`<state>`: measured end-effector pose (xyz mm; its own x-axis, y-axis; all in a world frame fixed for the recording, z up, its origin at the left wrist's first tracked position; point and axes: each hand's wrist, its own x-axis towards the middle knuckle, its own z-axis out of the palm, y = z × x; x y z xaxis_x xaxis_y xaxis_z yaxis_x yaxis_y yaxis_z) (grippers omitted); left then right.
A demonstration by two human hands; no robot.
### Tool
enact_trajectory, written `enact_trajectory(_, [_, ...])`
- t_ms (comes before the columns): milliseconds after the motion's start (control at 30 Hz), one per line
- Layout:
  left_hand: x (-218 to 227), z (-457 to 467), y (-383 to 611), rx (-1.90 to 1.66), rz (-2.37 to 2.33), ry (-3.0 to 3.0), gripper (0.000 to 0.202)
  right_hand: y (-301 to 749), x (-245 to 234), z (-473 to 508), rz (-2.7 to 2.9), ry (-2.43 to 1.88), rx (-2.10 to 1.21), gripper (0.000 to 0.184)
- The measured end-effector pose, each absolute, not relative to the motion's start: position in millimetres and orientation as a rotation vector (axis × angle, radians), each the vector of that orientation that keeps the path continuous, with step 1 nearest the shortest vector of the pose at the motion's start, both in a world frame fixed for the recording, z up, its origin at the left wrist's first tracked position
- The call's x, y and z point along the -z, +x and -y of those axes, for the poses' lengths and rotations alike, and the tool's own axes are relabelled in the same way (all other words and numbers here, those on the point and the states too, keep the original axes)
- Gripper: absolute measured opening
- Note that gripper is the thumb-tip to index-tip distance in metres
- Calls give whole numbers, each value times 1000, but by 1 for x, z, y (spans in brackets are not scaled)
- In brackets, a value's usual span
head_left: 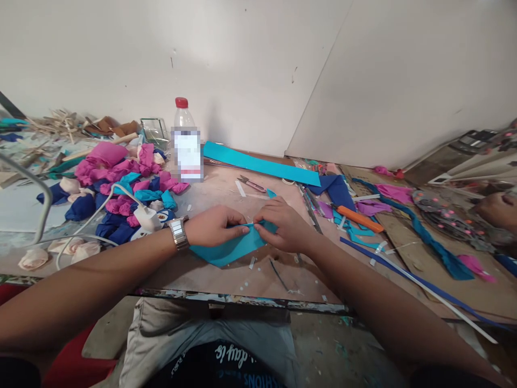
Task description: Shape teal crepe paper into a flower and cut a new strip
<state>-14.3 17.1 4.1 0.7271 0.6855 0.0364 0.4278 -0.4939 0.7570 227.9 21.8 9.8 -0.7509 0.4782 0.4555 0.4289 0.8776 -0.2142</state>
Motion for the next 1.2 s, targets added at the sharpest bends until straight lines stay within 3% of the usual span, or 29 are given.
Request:
enact_trajectory(633, [1,-18,-13,-414,-844,2210,38,222,0,-16,2511,-696,-280,10])
enact_trajectory(1200, [-6,-21,-15,-370,-847,2002,22,221,-2,-16,2522,-536,-70,8])
